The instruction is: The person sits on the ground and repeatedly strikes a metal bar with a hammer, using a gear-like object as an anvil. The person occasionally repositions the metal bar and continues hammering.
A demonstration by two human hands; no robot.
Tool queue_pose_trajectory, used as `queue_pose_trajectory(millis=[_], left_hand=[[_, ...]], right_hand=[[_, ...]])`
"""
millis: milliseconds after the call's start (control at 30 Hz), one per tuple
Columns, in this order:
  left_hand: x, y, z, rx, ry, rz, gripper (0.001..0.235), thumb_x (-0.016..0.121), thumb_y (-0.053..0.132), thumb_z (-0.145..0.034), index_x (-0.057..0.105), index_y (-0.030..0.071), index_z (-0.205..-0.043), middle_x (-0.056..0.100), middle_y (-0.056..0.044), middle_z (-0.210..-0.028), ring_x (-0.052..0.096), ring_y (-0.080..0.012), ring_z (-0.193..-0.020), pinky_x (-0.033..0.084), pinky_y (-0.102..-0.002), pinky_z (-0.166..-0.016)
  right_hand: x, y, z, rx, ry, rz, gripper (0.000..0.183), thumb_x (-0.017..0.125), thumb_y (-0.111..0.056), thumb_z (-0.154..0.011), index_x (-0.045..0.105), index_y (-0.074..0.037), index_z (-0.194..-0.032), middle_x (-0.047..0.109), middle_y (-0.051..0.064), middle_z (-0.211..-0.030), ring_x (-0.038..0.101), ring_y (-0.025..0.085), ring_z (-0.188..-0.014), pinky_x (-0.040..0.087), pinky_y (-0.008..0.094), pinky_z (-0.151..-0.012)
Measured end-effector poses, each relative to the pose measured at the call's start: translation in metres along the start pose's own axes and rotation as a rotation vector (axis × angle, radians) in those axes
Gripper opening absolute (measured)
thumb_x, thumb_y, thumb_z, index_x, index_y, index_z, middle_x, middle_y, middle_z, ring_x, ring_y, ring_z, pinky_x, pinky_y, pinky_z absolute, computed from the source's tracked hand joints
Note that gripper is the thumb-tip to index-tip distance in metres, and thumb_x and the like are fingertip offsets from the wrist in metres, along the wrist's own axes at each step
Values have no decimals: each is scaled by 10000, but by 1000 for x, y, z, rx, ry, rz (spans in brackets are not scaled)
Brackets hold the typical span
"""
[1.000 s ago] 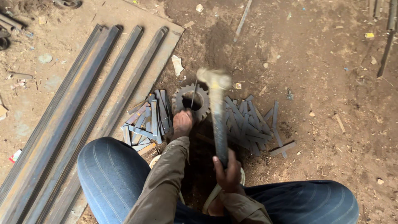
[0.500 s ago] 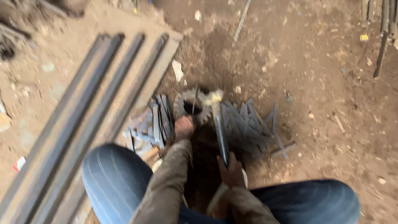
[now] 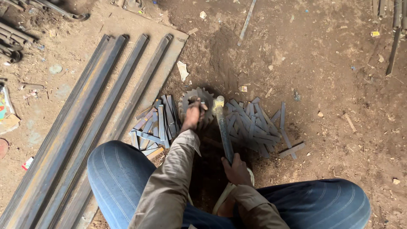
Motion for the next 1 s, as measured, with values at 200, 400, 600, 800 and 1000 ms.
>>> queue_pose_trajectory(millis=[200, 400, 600, 800, 1000], left_hand=[[-17, -23, -7, 77, 210, -843, 543, 468, 542, -1040, 685, 87, -836, 538, -18, -617, 479, -133, -505, 359, -327, -470], [-34, -39, 26, 171, 318, -1519, 657, 406, 639, -954, 676, 40, -932, 625, -111, -735, 589, -230, -602, 479, -406, -543], [-34, -37, 44, 677, 586, -1755, 689, 355, 627, -924, 688, 26, -965, 698, -186, -838, 676, -334, -721, 553, -489, -648], [-27, -31, 30, 349, 307, -1577, 502, 402, 412, -1072, 693, 40, -903, 709, -194, -852, 700, -360, -803, 568, -488, -766], [-13, 12, 43, -91, 18, -474, 361, 434, 350, -1016, 656, 90, -902, 608, -56, -658, 567, -177, -570, 453, -354, -532]], right_hand=[[-4, -10, 7, 112, -111, -13, 546, 571, -587, -951, 523, -56, -1069, 646, 188, -755, 668, 358, -612, 528, 529, -590], [-11, -23, 7, 80, -75, -10, 524, 591, -574, -943, 532, -59, -1022, 625, 161, -700, 637, 328, -568, 485, 505, -555], [-3, -19, 6, 66, -80, -50, 507, 612, -553, -936, 518, -61, -1011, 628, 182, -686, 634, 352, -533, 490, 522, -524], [7, -6, 3, 21, -46, -57, 521, 637, -543, -930, 497, -49, -1018, 637, 212, -716, 635, 383, -552, 492, 535, -537], [11, 1, -3, -45, -27, -85, 513, 644, -529, -941, 491, -42, -1000, 597, 183, -675, 582, 346, -515, 458, 518, -514]])
Point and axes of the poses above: each hand's wrist, its own z-axis away from the middle knuckle, its own x-axis out of the palm, y = z × x, the point moved 3 cm from there along -z, towards the middle knuckle
